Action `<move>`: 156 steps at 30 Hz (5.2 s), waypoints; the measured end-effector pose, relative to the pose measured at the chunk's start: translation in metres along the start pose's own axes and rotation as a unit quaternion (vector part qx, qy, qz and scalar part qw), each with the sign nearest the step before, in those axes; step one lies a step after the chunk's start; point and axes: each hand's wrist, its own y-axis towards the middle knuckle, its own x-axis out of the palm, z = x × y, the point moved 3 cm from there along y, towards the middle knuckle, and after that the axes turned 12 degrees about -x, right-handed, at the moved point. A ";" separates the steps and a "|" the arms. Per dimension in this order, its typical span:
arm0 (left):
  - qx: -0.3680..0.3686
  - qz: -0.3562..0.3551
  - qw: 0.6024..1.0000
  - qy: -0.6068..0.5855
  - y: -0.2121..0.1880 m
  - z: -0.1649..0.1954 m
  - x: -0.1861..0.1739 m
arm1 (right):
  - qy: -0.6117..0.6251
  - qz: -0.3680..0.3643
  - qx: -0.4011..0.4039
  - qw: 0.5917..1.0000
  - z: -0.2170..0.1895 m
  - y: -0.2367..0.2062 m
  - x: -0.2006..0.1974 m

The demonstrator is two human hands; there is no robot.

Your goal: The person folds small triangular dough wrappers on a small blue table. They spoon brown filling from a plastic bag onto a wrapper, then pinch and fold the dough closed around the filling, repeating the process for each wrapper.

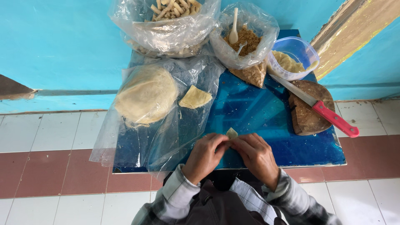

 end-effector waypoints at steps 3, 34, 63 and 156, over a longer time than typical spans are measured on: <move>0.021 0.017 0.997 0.068 -0.005 0.002 0.006 | 0.047 -0.015 0.027 0.998 0.019 0.002 0.003; 0.027 -0.004 0.982 0.189 0.014 0.002 0.018 | -0.113 -0.017 0.019 0.993 -0.002 0.020 -0.007; 0.020 0.057 0.990 0.129 0.027 -0.014 0.014 | -0.222 -0.116 -0.024 0.968 0.006 0.034 0.004; 0.076 0.050 0.977 0.194 -0.041 -0.003 0.006 | -0.046 -0.072 -0.105 0.991 0.030 0.003 -0.032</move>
